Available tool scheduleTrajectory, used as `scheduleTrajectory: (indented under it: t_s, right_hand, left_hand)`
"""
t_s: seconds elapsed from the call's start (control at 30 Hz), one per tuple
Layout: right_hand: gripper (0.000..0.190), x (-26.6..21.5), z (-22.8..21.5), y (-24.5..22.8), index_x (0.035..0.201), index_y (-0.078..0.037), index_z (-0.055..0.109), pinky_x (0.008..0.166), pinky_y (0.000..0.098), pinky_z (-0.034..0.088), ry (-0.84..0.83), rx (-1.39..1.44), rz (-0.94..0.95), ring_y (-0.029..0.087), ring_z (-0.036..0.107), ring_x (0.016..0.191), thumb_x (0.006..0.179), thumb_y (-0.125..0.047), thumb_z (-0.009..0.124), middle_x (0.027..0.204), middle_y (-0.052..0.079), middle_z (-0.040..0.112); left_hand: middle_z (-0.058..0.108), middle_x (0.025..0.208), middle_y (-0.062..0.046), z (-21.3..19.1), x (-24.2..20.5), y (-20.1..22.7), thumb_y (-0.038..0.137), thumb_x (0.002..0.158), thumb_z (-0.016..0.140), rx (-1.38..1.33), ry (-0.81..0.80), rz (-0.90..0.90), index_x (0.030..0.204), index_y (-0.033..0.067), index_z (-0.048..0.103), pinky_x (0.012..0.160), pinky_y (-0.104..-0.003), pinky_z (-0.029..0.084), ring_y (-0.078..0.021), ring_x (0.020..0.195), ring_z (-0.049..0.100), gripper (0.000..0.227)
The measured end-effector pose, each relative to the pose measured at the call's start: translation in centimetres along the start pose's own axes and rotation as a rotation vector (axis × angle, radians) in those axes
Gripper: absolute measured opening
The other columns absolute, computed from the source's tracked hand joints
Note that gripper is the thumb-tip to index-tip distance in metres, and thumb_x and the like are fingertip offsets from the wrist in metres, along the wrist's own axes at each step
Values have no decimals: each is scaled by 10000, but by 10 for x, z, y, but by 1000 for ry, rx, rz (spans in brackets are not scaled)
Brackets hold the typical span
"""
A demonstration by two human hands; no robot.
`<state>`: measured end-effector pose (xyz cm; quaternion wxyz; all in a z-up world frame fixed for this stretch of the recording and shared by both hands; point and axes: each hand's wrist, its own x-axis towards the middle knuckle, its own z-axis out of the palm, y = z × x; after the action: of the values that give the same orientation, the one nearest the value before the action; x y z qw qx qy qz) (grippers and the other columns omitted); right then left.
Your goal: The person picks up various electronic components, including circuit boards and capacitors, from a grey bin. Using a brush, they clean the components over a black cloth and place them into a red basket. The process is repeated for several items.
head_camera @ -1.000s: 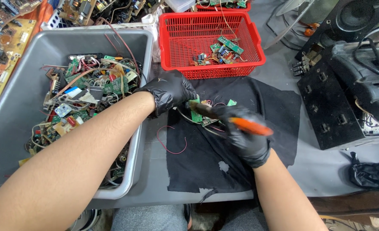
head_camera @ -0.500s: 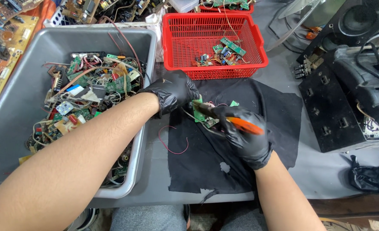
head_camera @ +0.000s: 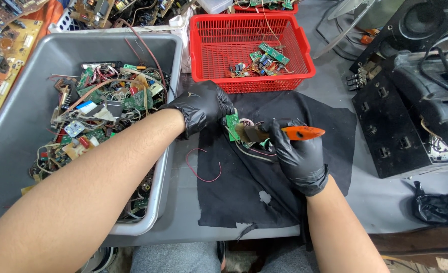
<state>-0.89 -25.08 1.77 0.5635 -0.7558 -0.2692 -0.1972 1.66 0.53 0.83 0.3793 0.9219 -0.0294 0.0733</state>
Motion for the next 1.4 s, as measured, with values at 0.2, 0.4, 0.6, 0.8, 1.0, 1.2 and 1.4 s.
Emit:
scheduleTrajectory:
  t_s: [0.2, 0.4, 0.6, 0.8, 1.0, 1.2, 1.4]
  right_hand:
    - [221, 2, -9, 10, 823, -48, 641, 623, 367, 548, 59, -341, -185, 358, 665, 661, 1023, -70, 732, 685, 115, 640]
    - [285, 12, -7, 10, 823, -38, 673, 709, 361, 585, 132, -32, 160, 286, 726, 719, 1093, -126, 646, 731, 129, 692]
    - [247, 16, 1, -10, 847, -7, 695, 663, 382, 579, 186, 41, 209, 318, 723, 698, 1060, -132, 695, 724, 188, 694]
    - [302, 12, 3, 8, 828, 13, 663, 684, 344, 569, 221, 148, 326, 180, 660, 737, 1056, -178, 714, 715, 153, 668]
    - [251, 13, 0, 25, 893, 71, 665, 756, 321, 566, 262, 459, 428, 230, 691, 744, 1037, -134, 672, 735, 165, 674]
    - [221, 15, -4, -10, 1031, 141, 625, 986, 315, 599, 195, 504, 425, 231, 724, 928, 1053, -78, 596, 879, 124, 629]
    - [193, 14, 2, 3, 1050, 65, 663, 953, 431, 668, 142, 238, 340, 325, 754, 888, 1017, -124, 664, 920, 251, 719]
  left_hand:
    - [731, 638, 58, -9, -5, 19, 402, 812, 783, 84, 40, -112, 782, 320, 803, 768, -308, 579, -254, 796, 748, 90]
    - [680, 549, 159, -10, 2, 29, 420, 840, 741, 115, 62, -172, 710, 349, 762, 772, -279, 566, -134, 780, 752, 150]
    - [780, 800, 39, -7, -4, 44, 382, 862, 774, 1, -66, -18, 943, 327, 794, 801, -316, 563, -244, 932, 751, 101]
    - [799, 908, -110, -22, -24, 75, 320, 860, 764, 16, -277, 5, 1026, 221, 807, 837, -437, 575, -365, 981, 741, 197]
    - [805, 767, -20, -31, -29, 85, 284, 883, 755, -167, -403, -119, 1031, 229, 826, 729, -288, 589, -177, 729, 770, 173]
    - [809, 795, -63, -31, -37, 92, 222, 885, 753, -153, -464, -141, 1078, 215, 823, 754, -300, 596, -216, 754, 773, 206]
    - [807, 781, -36, -32, -33, 97, 279, 877, 755, -25, -420, 10, 1114, 295, 801, 762, -325, 597, -267, 792, 784, 242]
